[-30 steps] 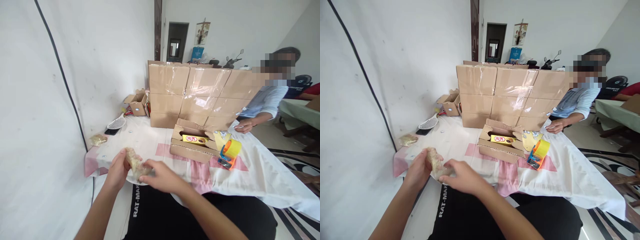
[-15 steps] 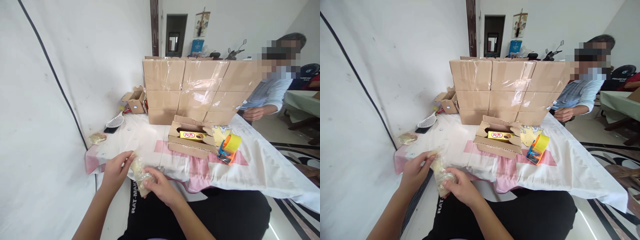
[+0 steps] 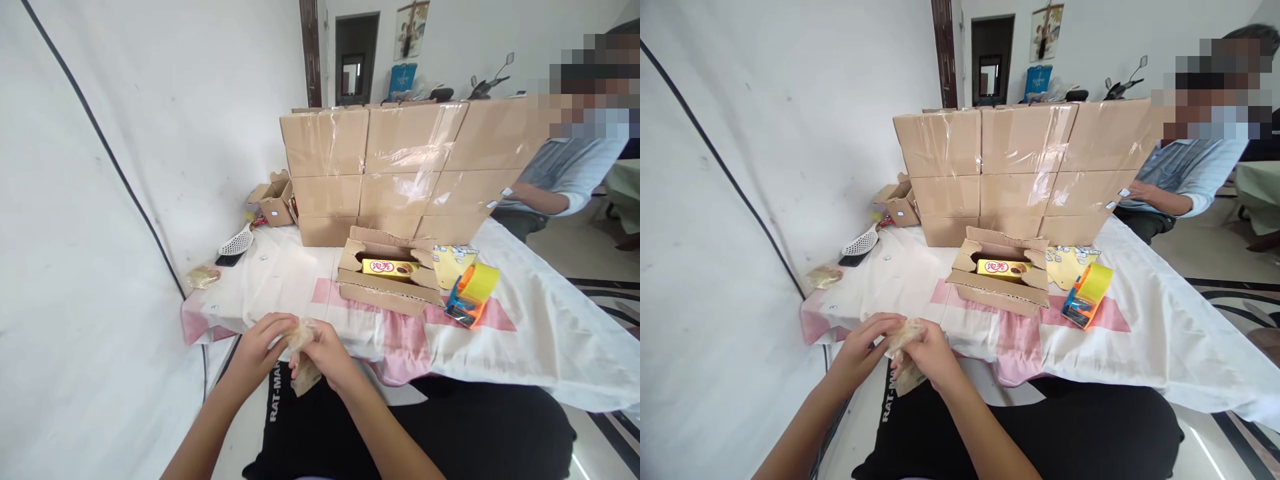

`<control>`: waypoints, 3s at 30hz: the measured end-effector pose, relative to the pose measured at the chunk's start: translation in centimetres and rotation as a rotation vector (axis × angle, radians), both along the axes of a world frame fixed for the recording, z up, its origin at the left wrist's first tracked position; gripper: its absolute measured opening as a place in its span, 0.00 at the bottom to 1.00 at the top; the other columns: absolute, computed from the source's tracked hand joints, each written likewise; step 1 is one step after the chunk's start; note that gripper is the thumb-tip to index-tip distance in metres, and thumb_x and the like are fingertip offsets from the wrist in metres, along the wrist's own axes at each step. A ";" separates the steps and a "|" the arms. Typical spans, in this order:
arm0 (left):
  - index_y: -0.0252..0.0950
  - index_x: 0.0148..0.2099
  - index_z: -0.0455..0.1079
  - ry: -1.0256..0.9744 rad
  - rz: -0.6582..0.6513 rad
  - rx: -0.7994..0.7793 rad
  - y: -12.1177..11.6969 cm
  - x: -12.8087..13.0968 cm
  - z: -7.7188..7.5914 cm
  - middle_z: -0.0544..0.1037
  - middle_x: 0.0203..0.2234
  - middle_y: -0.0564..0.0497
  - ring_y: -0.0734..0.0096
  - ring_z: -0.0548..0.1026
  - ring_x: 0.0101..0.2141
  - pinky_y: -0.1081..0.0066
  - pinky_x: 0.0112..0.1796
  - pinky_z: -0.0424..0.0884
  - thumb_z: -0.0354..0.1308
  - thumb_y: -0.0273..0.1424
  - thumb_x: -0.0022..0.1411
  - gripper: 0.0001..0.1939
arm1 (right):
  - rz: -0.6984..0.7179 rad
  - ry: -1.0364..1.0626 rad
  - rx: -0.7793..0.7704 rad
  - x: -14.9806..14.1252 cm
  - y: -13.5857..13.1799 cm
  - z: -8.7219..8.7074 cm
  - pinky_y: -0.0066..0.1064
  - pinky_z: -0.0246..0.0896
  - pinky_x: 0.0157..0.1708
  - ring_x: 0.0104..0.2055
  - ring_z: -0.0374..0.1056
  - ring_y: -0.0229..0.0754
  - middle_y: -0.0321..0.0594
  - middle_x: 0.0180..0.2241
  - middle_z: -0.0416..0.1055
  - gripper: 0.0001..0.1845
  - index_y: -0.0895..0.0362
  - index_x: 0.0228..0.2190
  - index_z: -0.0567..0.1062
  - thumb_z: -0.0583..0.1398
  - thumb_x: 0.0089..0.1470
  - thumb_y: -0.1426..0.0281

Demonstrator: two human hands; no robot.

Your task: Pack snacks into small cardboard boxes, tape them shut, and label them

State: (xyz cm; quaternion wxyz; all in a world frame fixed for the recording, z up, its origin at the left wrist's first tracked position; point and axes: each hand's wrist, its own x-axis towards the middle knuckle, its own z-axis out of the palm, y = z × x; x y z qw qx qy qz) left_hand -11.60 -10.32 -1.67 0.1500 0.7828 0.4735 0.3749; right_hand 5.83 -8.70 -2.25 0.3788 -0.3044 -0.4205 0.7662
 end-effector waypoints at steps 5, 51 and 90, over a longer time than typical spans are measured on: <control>0.49 0.58 0.72 0.182 -0.064 -0.041 0.0 -0.5 0.6 0.76 0.53 0.48 0.65 0.76 0.50 0.69 0.47 0.74 0.50 0.26 0.70 0.20 | -0.087 0.043 0.053 0.5 0.6 -0.4 0.29 0.67 0.21 0.18 0.68 0.38 0.30 0.22 0.71 0.12 0.55 0.34 0.70 0.66 0.48 0.66; 0.40 0.49 0.70 0.105 0.148 -0.274 0.4 7.4 0.0 0.73 0.42 0.49 0.65 0.72 0.42 0.65 0.43 0.68 0.59 0.33 0.64 0.11 | -0.079 0.364 0.044 5.3 0.9 -5.2 0.37 0.69 0.44 0.42 0.74 0.42 0.40 0.44 0.75 0.34 0.47 0.60 0.55 0.61 0.60 0.51; 0.43 0.50 0.75 0.293 0.091 -0.101 -2.1 3.3 -0.7 0.83 0.39 0.53 0.67 0.79 0.36 0.67 0.40 0.68 0.59 0.33 0.68 0.10 | -0.047 -0.359 0.594 6.0 -0.1 -3.0 0.28 0.58 0.37 0.35 0.67 0.37 0.32 0.34 0.73 0.03 0.53 0.38 0.73 0.60 0.61 0.71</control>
